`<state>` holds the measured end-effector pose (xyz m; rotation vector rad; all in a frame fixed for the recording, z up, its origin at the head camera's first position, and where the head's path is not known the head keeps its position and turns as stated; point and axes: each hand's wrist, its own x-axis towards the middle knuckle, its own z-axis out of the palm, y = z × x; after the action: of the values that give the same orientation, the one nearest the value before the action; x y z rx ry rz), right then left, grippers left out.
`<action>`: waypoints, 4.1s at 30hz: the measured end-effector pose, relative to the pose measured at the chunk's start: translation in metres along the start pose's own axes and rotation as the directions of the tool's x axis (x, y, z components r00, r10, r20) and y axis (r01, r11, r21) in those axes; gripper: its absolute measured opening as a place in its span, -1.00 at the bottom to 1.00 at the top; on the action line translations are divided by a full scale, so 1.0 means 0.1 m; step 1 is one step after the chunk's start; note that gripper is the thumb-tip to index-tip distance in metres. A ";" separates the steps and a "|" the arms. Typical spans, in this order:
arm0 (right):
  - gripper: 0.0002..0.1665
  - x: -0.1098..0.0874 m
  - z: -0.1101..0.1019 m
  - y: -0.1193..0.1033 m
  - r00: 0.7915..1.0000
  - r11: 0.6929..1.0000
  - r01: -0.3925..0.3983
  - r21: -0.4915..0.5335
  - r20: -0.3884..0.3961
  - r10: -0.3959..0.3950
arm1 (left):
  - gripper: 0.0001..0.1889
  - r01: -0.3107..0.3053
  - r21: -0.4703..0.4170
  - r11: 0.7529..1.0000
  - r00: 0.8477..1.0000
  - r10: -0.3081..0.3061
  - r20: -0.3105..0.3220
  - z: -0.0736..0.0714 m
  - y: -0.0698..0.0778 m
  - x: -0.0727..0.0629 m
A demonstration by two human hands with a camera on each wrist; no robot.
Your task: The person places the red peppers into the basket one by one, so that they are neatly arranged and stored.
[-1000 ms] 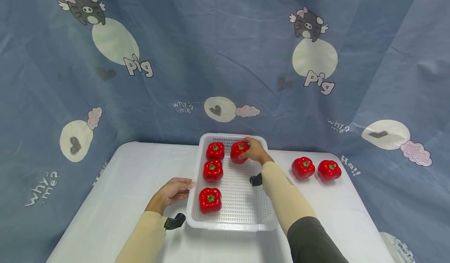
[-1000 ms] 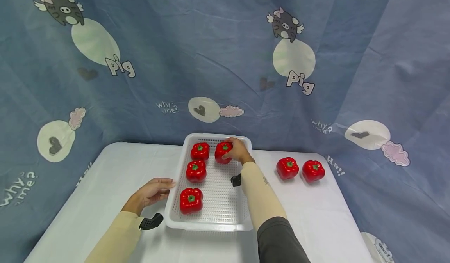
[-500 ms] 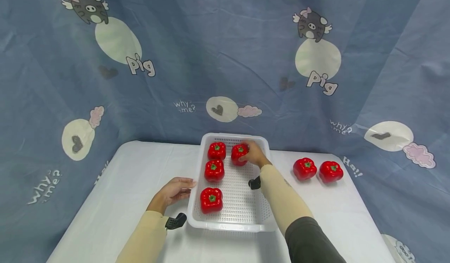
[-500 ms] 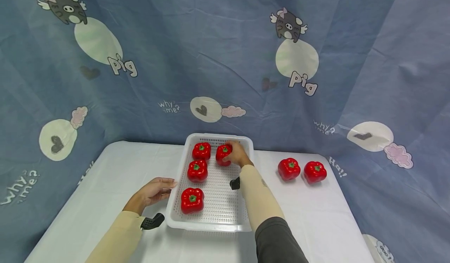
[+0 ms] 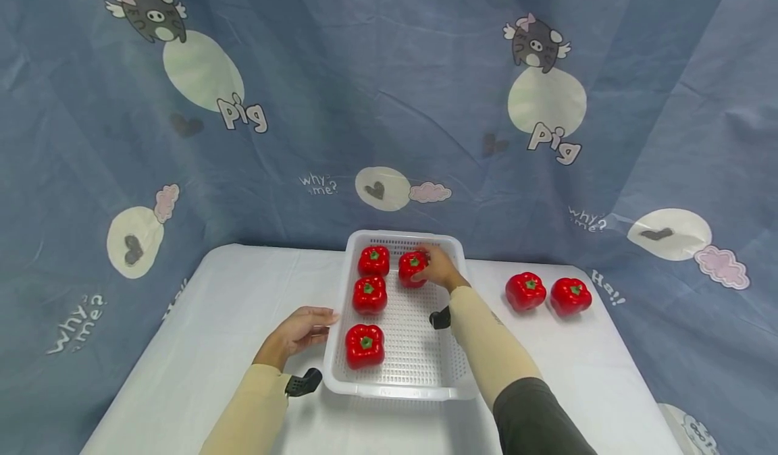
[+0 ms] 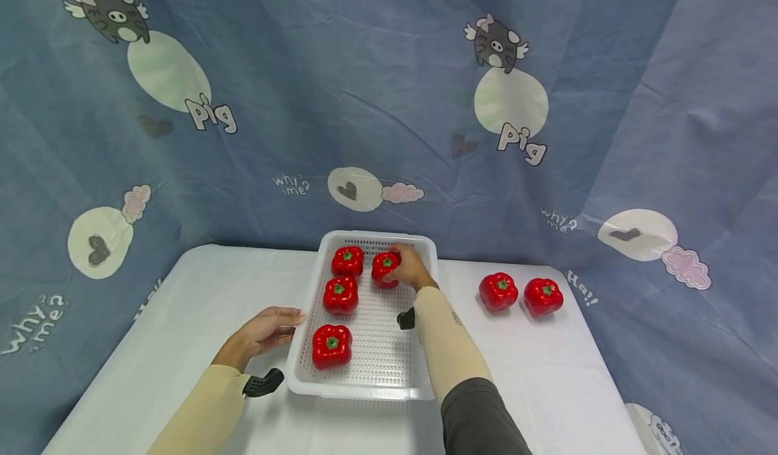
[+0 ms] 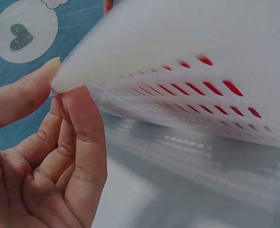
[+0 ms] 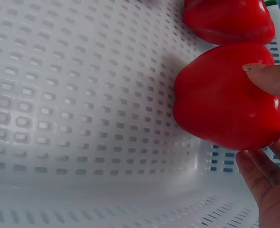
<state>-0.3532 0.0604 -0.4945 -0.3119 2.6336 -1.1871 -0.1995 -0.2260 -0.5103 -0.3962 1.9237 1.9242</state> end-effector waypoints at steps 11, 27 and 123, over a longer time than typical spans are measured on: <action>-0.15 -0.15 -0.18 -0.03 1.000 1.000 0.027 -0.005 0.006 -0.027 | -0.57 -0.004 0.001 1.000 1.000 0.004 0.013 0.02 0.01 0.00; -0.20 -0.45 -0.62 0.12 0.999 0.984 0.041 0.174 -0.035 -0.036 | -0.50 0.008 0.002 1.000 1.000 -0.008 0.000 0.01 0.03 0.01; 0.01 -1.27 -1.24 1.32 0.965 0.965 -0.260 0.040 -0.010 0.260 | -0.45 0.020 -0.001 1.000 0.999 -0.020 0.025 0.00 0.02 0.00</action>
<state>-0.2828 0.2703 -0.4988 0.0508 2.5614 -1.1535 -0.2006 -0.2264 -0.5084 -0.3885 1.8961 1.9083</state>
